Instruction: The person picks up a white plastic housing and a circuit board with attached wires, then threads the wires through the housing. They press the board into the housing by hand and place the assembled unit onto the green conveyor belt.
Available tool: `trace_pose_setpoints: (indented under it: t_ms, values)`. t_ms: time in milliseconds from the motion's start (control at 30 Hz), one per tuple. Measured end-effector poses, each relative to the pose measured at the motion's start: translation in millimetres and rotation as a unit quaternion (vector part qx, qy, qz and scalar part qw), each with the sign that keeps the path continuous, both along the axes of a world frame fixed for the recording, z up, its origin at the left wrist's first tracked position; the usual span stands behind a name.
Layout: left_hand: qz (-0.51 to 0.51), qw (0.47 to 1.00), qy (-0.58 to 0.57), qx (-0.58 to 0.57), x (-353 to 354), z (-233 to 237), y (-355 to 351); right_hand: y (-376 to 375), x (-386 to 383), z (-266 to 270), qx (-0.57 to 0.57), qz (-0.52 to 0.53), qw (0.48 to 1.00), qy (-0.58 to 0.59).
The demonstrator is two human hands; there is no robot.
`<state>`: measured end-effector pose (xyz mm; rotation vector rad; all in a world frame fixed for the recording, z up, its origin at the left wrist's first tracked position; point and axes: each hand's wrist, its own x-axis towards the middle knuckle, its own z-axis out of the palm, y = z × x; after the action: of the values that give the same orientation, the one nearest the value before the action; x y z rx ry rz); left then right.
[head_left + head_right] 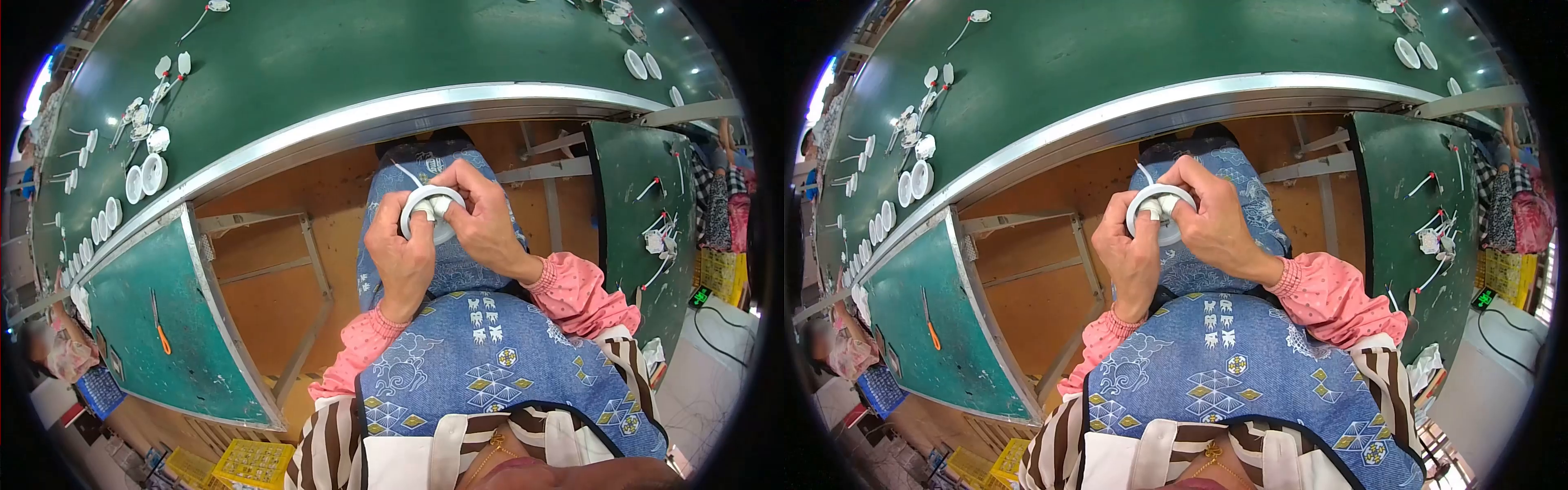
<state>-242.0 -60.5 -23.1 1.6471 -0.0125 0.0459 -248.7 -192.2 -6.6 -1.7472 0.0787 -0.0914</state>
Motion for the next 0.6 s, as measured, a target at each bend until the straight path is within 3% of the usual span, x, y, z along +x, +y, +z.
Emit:
trace_pose_setpoints:
  t_ms: [100, 233, 333, 400, 500, 600]
  values:
    - [-0.026, 0.999, 0.041, -0.023, -3, -15, 0, -5, 4, -13, -0.047, -0.004, 0.999, 0.020]
    - [-0.062, 0.991, 0.085, -0.080, 10, -24, 4, -3, 6, -22, 0.102, -0.003, 0.991, 0.082]
    - [-0.096, 0.984, 0.086, -0.120, 21, -18, 11, -4, 15, -13, 0.134, 0.000, 0.988, 0.082]
    - [-0.117, 0.973, 0.145, -0.133, 21, -3, 18, -8, 17, -4, 0.133, -0.001, 0.984, 0.118]
    - [-0.151, 0.950, 0.145, -0.233, 22, -17, 35, -14, 17, -1, 0.156, -0.005, 0.978, 0.140]
    - [-0.109, 0.993, -0.034, -0.016, 29, -24, 38, -13, 14, -1, 0.176, -0.002, 0.975, 0.138]
